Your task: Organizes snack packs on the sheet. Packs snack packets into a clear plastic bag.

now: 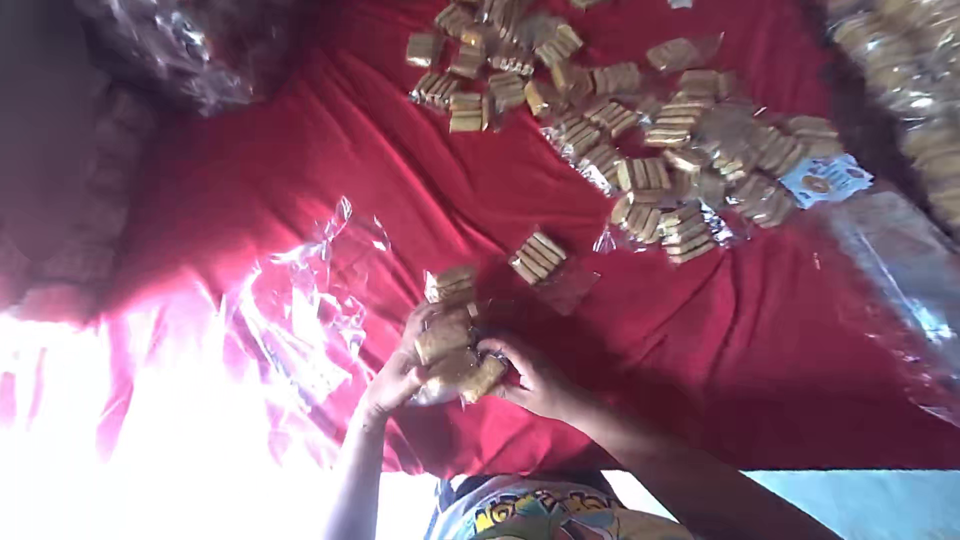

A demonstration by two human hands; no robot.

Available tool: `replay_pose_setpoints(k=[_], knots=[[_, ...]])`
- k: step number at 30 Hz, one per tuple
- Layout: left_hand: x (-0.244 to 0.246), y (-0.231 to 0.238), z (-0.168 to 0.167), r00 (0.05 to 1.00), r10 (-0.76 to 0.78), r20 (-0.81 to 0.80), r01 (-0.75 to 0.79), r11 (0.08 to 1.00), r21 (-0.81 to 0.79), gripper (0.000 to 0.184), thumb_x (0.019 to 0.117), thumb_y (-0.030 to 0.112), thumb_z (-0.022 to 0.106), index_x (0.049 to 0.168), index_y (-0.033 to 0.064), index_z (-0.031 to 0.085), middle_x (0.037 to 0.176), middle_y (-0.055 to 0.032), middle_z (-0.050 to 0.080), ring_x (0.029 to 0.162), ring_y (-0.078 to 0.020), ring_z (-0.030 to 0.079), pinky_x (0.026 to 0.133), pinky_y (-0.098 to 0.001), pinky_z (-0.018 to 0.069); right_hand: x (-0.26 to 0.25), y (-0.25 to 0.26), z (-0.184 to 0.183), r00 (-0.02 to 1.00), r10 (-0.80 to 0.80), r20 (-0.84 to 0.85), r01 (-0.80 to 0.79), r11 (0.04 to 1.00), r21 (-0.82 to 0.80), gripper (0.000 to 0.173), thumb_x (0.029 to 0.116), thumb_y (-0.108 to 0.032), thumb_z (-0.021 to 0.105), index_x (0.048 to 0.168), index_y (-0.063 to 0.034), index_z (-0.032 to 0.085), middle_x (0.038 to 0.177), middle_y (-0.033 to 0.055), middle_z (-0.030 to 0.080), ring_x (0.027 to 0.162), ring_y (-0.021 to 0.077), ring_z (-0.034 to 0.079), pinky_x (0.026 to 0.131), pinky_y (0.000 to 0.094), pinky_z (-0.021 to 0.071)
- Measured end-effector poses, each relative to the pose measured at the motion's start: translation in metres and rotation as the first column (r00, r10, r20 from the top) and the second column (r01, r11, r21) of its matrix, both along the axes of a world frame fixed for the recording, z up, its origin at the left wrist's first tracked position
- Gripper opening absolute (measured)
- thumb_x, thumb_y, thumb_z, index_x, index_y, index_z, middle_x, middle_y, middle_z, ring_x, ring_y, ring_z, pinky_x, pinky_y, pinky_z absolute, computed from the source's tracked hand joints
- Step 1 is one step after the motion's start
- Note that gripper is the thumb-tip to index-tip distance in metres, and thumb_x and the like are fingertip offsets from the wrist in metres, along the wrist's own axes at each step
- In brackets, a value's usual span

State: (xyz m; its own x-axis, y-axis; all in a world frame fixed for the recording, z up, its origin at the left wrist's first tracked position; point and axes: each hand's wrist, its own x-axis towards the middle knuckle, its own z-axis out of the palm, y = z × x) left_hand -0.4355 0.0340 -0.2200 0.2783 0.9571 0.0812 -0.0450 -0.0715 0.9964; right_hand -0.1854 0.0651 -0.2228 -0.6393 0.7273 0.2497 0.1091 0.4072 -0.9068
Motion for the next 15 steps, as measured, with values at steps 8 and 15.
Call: replay_pose_setpoints(k=[8, 15], knots=[[-0.003, -0.021, -0.011, 0.988, -0.121, 0.095, 0.119, 0.992, 0.029, 0.114, 0.0735, 0.087, 0.059, 0.157, 0.0143, 0.031, 0.161, -0.0061, 0.033, 0.147, -0.0179, 0.035, 0.119, -0.0399, 0.0353, 0.008, -0.017, -0.009, 0.994, -0.089, 0.057, 0.09, 0.996, -0.006, 0.056, 0.0884, -0.052, 0.072, 0.109, -0.0005, 0.066, 0.132, 0.0225, 0.057, 0.13, 0.0185, 0.052, 0.11, 0.0291, 0.0429], [-0.001, -0.05, -0.001, 0.987, 0.045, 0.154, -0.036, 0.997, -0.061, 0.137, 0.0739, 0.086, 0.059, 0.16, 0.002, -0.009, 0.165, -0.0138, 0.027, 0.148, -0.0199, 0.037, 0.119, -0.0398, 0.0387, 0.011, -0.01, 0.004, 0.964, -0.238, 0.12, 0.266, 0.902, -0.34, 0.057, 0.0895, -0.026, 0.073, 0.129, 0.0103, 0.054, 0.119, 0.0176, 0.067, 0.109, 0.0112, 0.065, 0.097, 0.0264, 0.0535]])
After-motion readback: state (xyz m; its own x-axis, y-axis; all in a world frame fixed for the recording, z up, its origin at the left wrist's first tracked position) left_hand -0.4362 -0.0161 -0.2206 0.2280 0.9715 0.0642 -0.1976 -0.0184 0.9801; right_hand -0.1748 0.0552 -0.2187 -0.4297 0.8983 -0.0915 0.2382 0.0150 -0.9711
